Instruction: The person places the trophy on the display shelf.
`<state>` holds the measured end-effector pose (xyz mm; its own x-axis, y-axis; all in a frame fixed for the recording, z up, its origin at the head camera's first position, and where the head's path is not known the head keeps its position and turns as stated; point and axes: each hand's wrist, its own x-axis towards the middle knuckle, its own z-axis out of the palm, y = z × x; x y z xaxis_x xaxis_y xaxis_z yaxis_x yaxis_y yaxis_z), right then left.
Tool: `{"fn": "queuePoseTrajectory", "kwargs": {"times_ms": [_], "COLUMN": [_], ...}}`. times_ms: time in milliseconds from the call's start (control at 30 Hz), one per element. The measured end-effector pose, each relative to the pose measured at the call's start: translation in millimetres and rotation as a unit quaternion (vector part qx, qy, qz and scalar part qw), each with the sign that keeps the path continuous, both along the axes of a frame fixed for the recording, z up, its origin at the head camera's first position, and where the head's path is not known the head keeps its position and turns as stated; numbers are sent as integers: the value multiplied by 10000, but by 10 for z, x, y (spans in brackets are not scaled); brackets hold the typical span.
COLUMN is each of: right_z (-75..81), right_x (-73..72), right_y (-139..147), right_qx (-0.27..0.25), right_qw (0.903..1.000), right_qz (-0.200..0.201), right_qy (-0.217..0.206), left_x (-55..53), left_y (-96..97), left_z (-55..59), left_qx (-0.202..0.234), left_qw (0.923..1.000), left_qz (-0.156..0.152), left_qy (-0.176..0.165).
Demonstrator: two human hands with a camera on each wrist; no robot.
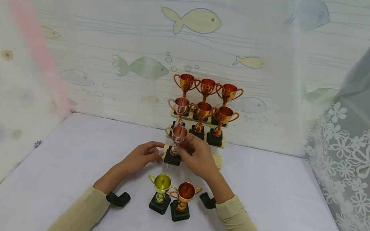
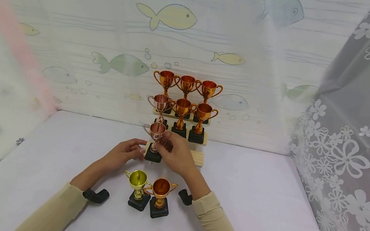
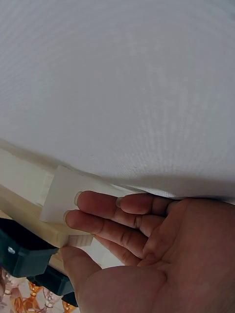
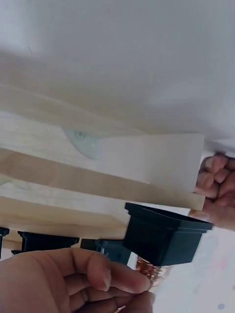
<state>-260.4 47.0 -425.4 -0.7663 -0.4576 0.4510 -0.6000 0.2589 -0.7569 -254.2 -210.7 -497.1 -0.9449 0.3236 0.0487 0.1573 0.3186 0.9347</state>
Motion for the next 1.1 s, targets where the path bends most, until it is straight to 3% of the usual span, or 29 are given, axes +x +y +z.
{"fn": "queuePoseTrajectory", "kwargs": {"times_ms": [367,1100], "right_z": [-60,-163], "right_x": [-51,-55], "right_y": [-66,-125], "right_qx": [116,55], "right_qw": [9984,9977], "right_qz": [-527,-615], "right_qy": [187,264], "left_x": [-2,-3], "left_y": [3,8], "left_z": [8,1], "left_qx": [77,115], "left_qw": [9999,9999], "left_qz": [-59,-23], "left_qy": [-55,-68]}}
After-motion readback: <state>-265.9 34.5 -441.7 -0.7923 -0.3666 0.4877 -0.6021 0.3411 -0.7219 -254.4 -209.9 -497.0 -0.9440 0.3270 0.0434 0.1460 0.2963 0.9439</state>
